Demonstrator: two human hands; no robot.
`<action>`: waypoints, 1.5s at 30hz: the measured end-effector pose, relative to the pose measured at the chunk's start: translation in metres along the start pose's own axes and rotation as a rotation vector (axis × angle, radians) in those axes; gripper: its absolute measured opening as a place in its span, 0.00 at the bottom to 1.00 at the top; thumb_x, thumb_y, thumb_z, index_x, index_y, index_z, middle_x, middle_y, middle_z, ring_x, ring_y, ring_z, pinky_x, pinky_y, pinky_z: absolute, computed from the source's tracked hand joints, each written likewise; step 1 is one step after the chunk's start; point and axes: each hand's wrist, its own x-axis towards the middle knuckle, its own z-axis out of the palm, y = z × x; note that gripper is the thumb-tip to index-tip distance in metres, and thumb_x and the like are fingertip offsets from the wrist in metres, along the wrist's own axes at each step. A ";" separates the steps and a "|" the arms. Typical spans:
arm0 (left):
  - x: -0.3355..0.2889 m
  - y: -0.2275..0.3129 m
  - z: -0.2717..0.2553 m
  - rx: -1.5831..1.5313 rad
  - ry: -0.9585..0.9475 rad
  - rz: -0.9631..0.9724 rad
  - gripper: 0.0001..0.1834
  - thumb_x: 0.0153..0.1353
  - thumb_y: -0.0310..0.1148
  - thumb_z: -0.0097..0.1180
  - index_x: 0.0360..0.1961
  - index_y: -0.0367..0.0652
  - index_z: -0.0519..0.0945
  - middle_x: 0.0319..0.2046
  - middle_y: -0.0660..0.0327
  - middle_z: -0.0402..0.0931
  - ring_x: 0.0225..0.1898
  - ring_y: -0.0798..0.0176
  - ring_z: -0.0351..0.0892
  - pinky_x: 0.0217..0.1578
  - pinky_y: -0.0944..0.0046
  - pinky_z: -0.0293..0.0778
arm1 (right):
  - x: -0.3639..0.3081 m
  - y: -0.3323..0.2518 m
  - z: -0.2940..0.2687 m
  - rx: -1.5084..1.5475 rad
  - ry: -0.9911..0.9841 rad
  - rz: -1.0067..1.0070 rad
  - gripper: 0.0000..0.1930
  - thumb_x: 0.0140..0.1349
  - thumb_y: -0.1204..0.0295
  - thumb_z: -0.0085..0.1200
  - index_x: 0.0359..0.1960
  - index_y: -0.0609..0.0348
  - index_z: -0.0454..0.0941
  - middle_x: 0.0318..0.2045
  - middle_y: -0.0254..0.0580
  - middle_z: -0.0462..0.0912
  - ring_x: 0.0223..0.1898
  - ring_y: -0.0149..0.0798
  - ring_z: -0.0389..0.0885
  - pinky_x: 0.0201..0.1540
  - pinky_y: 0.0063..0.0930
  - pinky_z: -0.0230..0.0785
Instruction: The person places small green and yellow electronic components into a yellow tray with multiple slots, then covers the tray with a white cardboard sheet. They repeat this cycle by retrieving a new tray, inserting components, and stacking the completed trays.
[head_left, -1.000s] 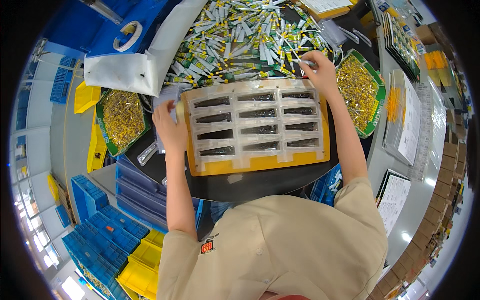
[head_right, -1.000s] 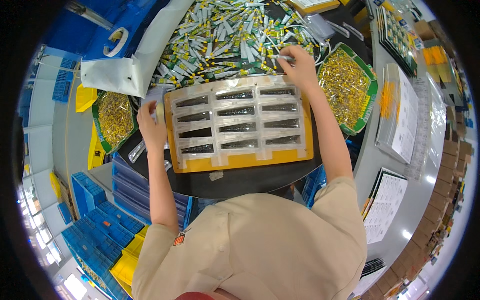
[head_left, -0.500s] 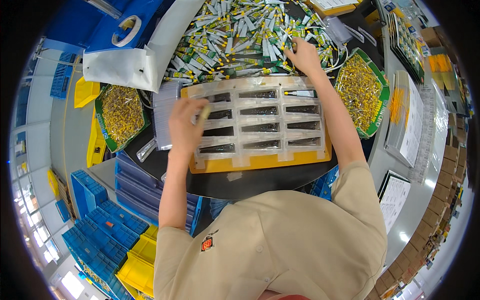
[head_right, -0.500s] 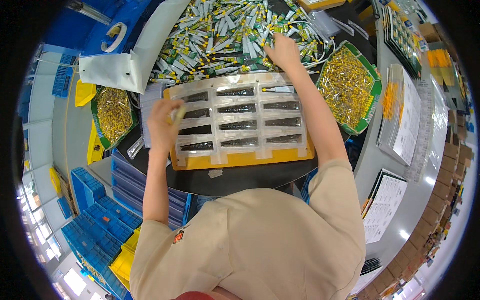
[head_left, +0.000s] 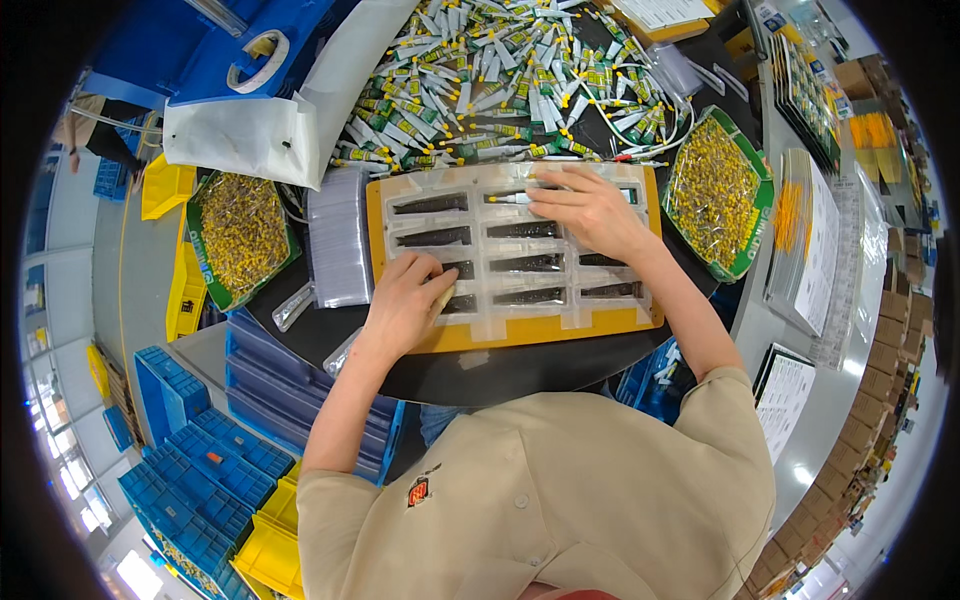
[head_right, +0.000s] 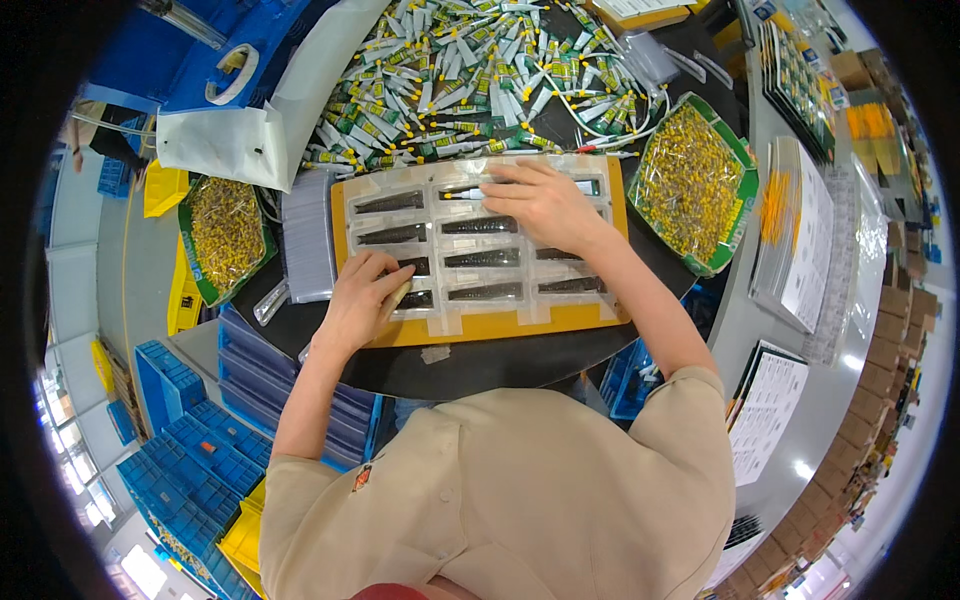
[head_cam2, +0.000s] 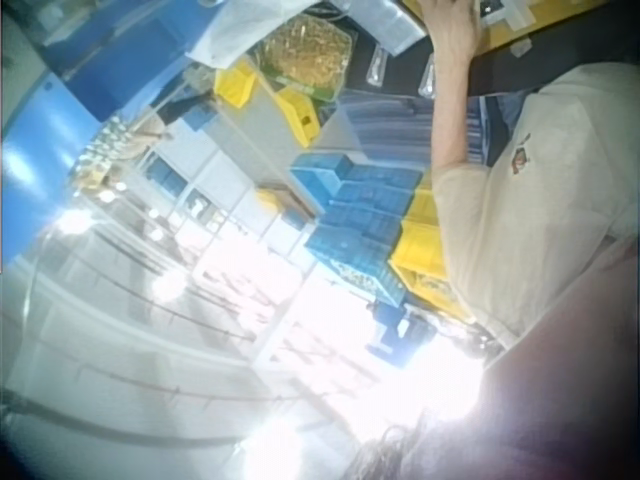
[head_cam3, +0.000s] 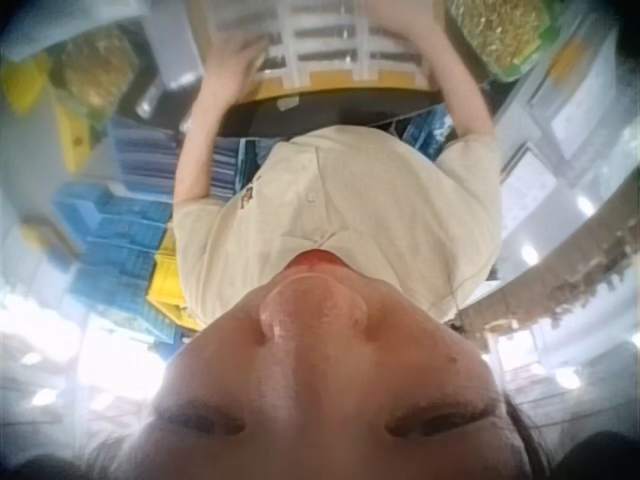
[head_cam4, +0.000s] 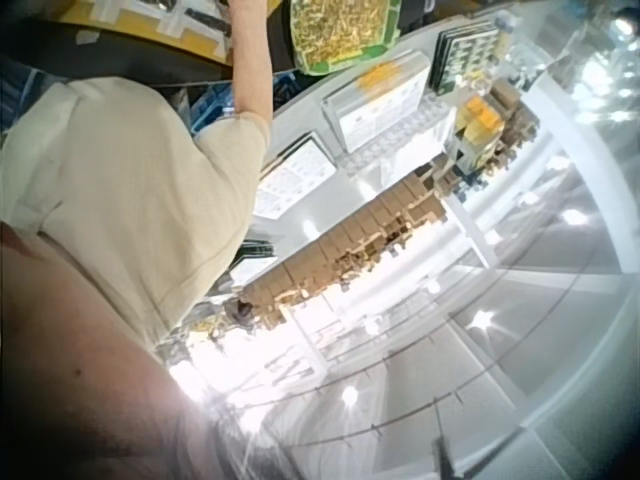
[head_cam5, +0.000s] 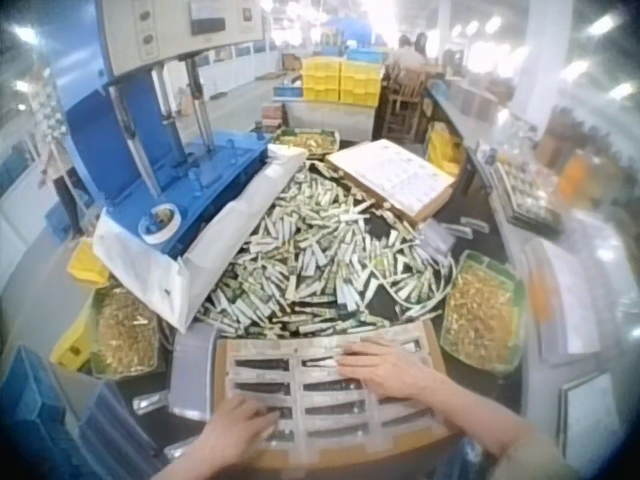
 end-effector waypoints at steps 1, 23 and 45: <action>0.002 0.002 -0.002 -0.005 -0.003 -0.025 0.10 0.54 0.25 0.60 0.39 0.40 0.81 0.35 0.57 0.74 0.40 0.52 0.73 0.43 0.57 0.71 | 0.008 0.004 0.005 0.073 0.032 0.063 0.13 0.50 0.80 0.57 0.40 0.58 0.82 0.46 0.39 0.83 0.53 0.44 0.77 0.54 0.35 0.70; 0.156 -0.152 -0.016 0.400 0.159 0.029 0.12 0.58 0.26 0.56 0.44 0.47 0.79 0.43 0.60 0.74 0.52 0.54 0.70 0.50 0.53 0.67 | 0.101 0.018 0.061 -0.001 0.183 -0.016 0.10 0.45 0.76 0.54 0.31 0.57 0.80 0.33 0.40 0.80 0.40 0.45 0.78 0.43 0.36 0.71; 0.038 -0.054 -0.009 0.040 0.212 0.105 0.11 0.50 0.27 0.60 0.38 0.43 0.81 0.38 0.60 0.76 0.44 0.53 0.73 0.46 0.56 0.70 | 0.106 0.029 0.065 -0.111 0.202 0.125 0.13 0.47 0.78 0.52 0.37 0.59 0.80 0.36 0.42 0.79 0.45 0.47 0.76 0.45 0.38 0.73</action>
